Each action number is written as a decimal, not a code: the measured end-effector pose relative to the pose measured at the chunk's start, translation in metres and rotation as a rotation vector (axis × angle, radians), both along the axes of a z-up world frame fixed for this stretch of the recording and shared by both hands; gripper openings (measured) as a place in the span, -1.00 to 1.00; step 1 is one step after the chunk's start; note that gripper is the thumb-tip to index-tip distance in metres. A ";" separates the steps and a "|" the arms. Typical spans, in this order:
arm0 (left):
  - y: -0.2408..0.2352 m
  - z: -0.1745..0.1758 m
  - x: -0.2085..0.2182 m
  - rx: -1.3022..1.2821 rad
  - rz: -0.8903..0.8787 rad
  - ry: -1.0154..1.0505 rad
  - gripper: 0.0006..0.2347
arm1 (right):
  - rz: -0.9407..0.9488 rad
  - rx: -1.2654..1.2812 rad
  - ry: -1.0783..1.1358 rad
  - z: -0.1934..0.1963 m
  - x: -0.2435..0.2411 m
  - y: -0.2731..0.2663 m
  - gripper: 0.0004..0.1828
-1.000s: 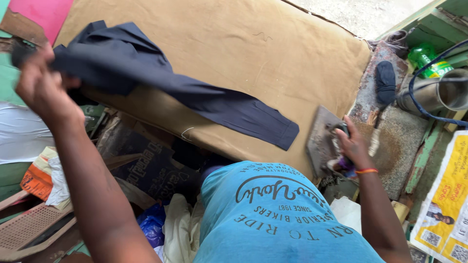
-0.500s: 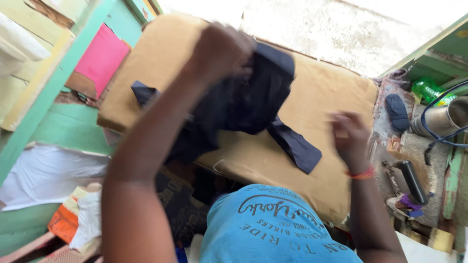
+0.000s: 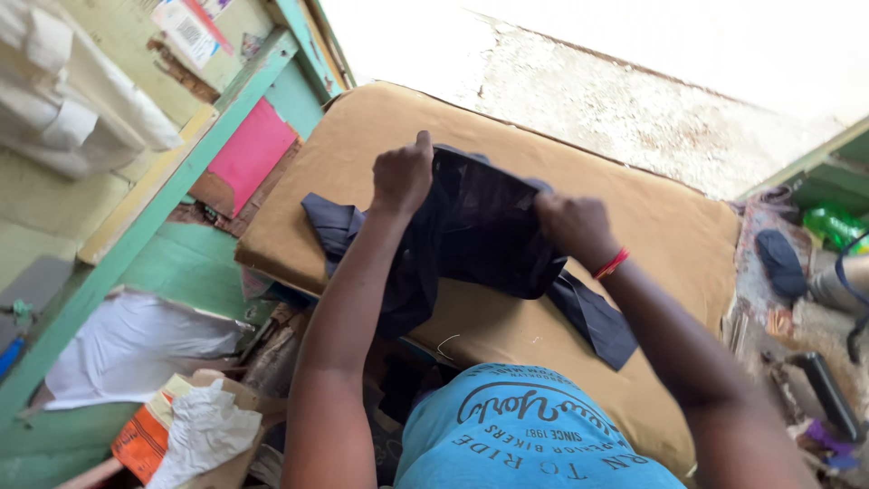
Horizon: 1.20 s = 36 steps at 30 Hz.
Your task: The person irons a dark blue shirt on a padded ironing board. They smooth the fabric with their hands, use a steam iron to press the sleeves and body, and flip the shirt over to iron the other side.
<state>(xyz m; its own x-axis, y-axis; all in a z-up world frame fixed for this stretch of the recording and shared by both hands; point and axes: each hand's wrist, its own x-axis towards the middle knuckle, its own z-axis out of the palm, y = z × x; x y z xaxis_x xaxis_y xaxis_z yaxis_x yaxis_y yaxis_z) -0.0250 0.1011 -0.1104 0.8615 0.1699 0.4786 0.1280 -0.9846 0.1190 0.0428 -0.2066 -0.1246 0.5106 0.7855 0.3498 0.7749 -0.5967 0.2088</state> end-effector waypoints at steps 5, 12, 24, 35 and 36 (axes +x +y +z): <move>-0.029 -0.002 0.004 -0.472 0.148 -0.133 -0.76 | -0.155 0.298 0.970 -0.030 -0.028 0.033 -0.47; -0.173 0.035 -0.071 -0.375 -0.404 -0.777 -0.77 | 0.247 1.004 1.033 -0.008 -0.020 0.024 -0.38; -0.156 0.055 -0.078 -0.654 -0.358 -0.845 -0.82 | 0.615 1.001 0.327 0.172 0.054 -0.068 -0.73; -0.237 -0.016 -0.030 -1.231 -0.356 -0.127 -0.66 | 0.480 0.806 0.091 0.240 -0.010 -0.055 -0.95; -0.235 -0.030 -0.018 -1.306 -0.386 -0.184 -0.75 | 0.417 0.810 0.111 0.237 -0.004 -0.071 -0.95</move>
